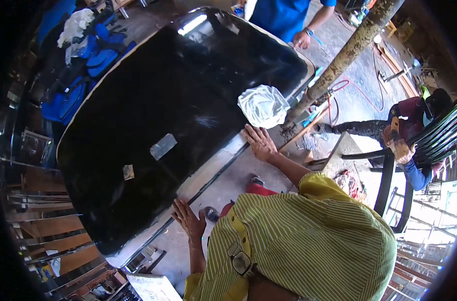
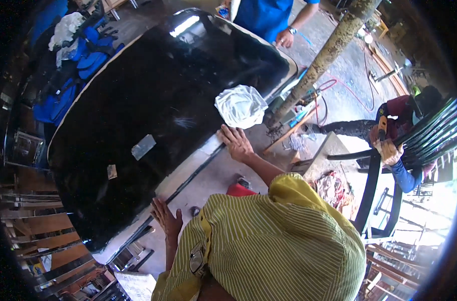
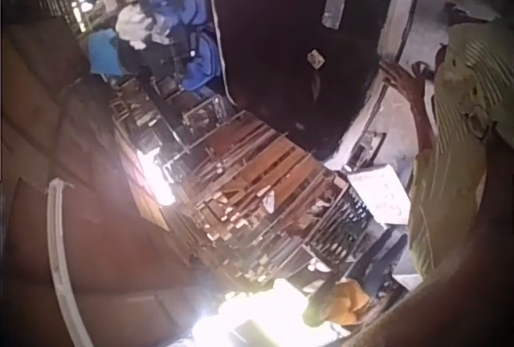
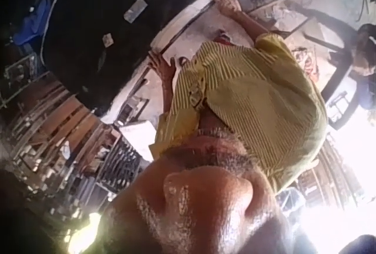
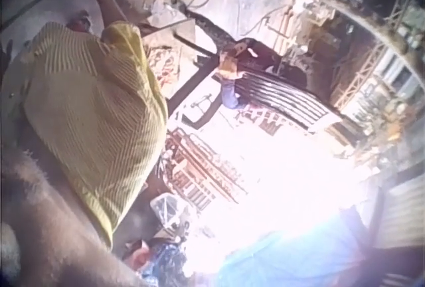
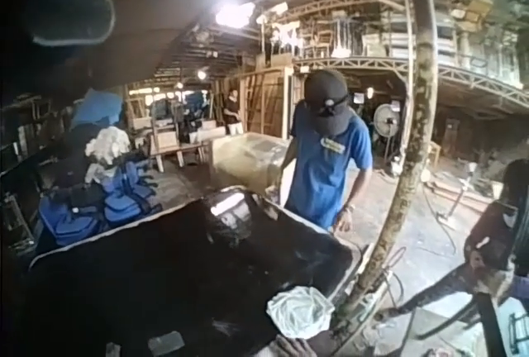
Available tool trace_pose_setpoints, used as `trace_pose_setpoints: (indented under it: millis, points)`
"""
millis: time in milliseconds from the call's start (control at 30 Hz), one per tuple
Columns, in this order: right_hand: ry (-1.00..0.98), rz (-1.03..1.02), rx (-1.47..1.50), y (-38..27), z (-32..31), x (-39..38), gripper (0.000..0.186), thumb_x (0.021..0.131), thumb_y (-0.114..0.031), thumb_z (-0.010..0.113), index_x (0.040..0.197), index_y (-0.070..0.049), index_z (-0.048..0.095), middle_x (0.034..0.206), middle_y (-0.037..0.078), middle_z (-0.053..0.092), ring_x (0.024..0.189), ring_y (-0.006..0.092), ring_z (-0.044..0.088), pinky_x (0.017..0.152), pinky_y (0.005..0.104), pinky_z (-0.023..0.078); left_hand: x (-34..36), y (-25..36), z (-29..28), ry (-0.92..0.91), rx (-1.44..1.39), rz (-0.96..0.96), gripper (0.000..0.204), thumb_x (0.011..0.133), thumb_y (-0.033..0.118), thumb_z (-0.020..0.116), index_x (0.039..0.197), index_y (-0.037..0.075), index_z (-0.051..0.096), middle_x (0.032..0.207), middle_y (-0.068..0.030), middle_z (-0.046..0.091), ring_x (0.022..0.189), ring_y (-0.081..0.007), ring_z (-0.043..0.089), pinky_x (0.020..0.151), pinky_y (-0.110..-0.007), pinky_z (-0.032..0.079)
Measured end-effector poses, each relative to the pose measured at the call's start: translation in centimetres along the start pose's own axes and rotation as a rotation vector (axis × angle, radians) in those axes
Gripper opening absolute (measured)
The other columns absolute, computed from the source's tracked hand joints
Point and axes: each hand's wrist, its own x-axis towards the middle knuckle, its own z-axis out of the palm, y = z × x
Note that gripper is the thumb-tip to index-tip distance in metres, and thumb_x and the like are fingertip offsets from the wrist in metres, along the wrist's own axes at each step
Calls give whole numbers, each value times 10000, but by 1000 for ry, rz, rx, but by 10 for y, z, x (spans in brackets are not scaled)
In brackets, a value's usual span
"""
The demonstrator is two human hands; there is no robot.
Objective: Sanding and wiping a car hood in a workshop.
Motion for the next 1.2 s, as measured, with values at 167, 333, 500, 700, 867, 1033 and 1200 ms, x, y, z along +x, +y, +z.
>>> trace_pose_setpoints:
  millis: [167, 333, 500, 700, 867, 1033, 1200]
  points:
    - [-34, -3, 144, 0, 3, -1, 707, 661, -95, 525, 1303, -49, 234, 1369, 134, 163, 1249, 309, 198, 1020, 443, 154, 10, 33, 2, -62, 47, -91, 787, 691, 227, 592, 1304, -28, 170, 1376, -211, 99, 1278, -355, 78, 1002, -511, 69]
    - [-36, -60, 237, -12, 3, -6, 722, 666, -98, 546, 1300, -20, 211, 1369, 139, 150, 1276, 306, 131, 1022, 459, 153, 48, 90, 24, -49, -58, 67, 782, 676, 210, 604, 1299, -17, 189, 1378, -197, 103, 1278, -350, 79, 1010, -493, 77]
    - [-84, -103, 206, 9, -2, -6, 704, 672, -97, 540, 1302, -55, 229, 1371, 113, 159, 1269, 295, 151, 1017, 471, 156, 94, 159, 43, -56, -55, 232, 752, 666, 193, 611, 1283, -4, 229, 1359, -182, 163, 1265, -351, 122, 1006, -503, 102]
    - [-104, 144, 128, 17, 4, -6, 670, 680, -76, 504, 1303, -82, 255, 1367, 90, 180, 1245, 288, 206, 1018, 484, 110, 83, 144, 39, -80, -23, 192, 720, 670, 172, 603, 1284, 27, 255, 1358, -145, 191, 1257, -343, 156, 993, -519, 122]
    - [-174, -184, 212, -21, 0, -8, 651, 679, -145, 539, 1277, -66, 295, 1352, 140, 197, 1254, 294, 199, 993, 518, 163, 60, 106, 32, -13, 99, 66, 722, 670, 125, 590, 1299, 39, 246, 1365, -159, 189, 1263, -344, 154, 1003, -493, 114]
    - [83, -35, 262, 8, -10, 10, 638, 711, -264, 589, 1277, -166, 312, 1339, 175, 212, 1257, 325, 178, 992, 518, 153, 48, 77, 22, -70, 144, -93, 726, 691, 130, 586, 1314, 57, 221, 1374, -170, 156, 1269, -351, 130, 1008, -481, 102]
    - [181, 251, 88, 68, -4, 38, 631, 681, -351, 635, 1229, -149, 396, 1280, 161, 304, 1204, 350, 252, 972, 489, 207, 48, 69, 22, -41, 60, -35, 745, 703, 200, 594, 1315, 35, 202, 1376, -192, 120, 1274, -363, 87, 993, -527, 64]
